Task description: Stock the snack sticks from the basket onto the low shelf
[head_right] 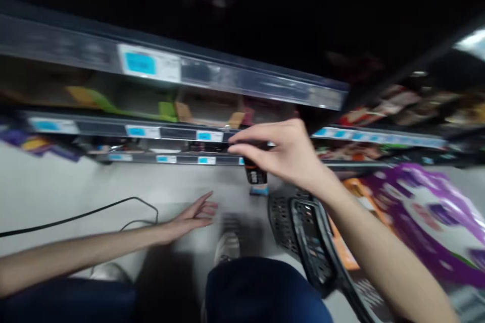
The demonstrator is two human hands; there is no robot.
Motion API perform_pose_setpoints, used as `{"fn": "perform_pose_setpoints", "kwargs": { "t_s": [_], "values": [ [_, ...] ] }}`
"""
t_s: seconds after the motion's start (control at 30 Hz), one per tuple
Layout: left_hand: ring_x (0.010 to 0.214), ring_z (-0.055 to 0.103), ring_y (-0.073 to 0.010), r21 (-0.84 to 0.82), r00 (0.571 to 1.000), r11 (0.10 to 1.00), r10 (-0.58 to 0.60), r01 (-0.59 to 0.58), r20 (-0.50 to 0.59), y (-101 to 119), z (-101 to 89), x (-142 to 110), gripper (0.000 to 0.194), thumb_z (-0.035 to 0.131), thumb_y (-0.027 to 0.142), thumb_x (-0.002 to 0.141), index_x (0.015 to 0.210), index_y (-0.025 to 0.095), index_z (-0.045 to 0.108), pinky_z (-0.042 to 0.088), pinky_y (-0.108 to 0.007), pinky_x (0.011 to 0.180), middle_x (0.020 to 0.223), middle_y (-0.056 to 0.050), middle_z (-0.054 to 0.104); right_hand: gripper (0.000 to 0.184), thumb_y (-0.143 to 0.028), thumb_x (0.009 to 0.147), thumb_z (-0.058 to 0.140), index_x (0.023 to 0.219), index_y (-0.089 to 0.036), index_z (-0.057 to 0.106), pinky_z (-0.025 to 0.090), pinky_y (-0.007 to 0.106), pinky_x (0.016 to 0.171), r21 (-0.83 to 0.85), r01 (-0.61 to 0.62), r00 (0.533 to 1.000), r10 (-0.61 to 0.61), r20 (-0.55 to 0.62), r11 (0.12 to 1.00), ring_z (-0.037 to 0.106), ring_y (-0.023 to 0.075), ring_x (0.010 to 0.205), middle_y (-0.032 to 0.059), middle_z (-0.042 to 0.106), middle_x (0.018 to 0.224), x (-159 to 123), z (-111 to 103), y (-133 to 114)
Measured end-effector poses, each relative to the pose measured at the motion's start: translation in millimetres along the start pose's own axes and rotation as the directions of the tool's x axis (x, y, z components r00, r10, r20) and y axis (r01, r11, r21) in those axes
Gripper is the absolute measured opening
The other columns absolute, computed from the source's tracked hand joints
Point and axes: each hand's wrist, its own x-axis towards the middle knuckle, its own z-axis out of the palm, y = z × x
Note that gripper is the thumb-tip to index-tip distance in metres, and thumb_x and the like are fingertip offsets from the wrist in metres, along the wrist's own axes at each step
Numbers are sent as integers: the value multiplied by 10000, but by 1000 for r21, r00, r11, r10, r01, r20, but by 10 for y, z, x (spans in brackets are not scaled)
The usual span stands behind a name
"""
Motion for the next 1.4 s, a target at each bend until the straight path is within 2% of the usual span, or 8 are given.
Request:
{"fn": "perform_pose_setpoints", "kwargs": {
  "t_s": [0.17,0.33,0.43,0.57,0.67,0.83,1.07,1.4],
  "values": [
    [1053,610,-257,-109,995,990,85,-90,-54,-120,-95,92,592,784,257,695,1239,151,578,466,-425,913,1189,-162,625,119,-279,821,760,888,-184,781,503,214,724,442,48,800,-299,521,896,726,156,760,28,765,835,394,1650,-11],
    [844,636,-204,-174,997,984,-37,24,-71,-270,-246,-17,228,714,123,605,826,115,664,497,-377,849,839,-74,678,94,-268,805,765,833,-179,778,494,235,745,519,-162,934,-40,356,839,720,175,787,32,766,853,136,2471,70],
    [963,630,-214,-318,990,944,-118,87,-81,-287,-398,-217,358,669,47,571,912,156,646,508,-397,891,976,-63,682,129,-309,786,765,776,-180,772,506,266,728,548,-337,935,207,286,765,710,199,783,38,761,832,-54,2645,181],
    [960,657,-201,-377,963,921,-183,97,-199,-352,-538,-362,400,694,71,671,1049,162,600,501,-432,947,1045,-95,679,272,-427,748,773,769,-157,753,538,298,728,693,-547,827,428,364,469,705,216,786,68,754,805,-166,2881,222],
    [887,675,-176,-320,920,945,-182,67,-346,-500,-572,-332,378,709,66,718,1063,141,574,496,-432,972,981,-97,690,367,-420,645,851,856,-142,737,554,296,736,755,-630,731,469,496,184,701,192,770,71,753,833,-224,3017,176],
    [914,675,-175,-279,942,956,-177,94,-287,-680,-601,-332,379,697,66,736,1081,140,559,498,-399,969,1011,-99,695,382,-367,581,908,793,-116,713,571,282,718,681,-729,591,437,678,-71,704,181,737,88,746,813,-406,3047,98],
    [820,618,-145,-79,905,971,-240,227,-351,-556,-611,-412,322,631,119,719,1036,152,590,479,-298,773,998,-69,679,422,-530,917,595,834,-127,685,556,272,629,650,-742,484,539,689,-164,696,175,666,126,751,850,-399,3045,100],
    [681,573,-112,-74,899,970,-242,231,-366,-478,-540,-363,249,676,297,793,946,156,540,429,-251,647,846,-31,639,542,-582,974,427,796,-121,649,563,304,589,670,-732,453,648,613,-122,693,204,622,162,745,818,-357,3033,126]
  ]
}}
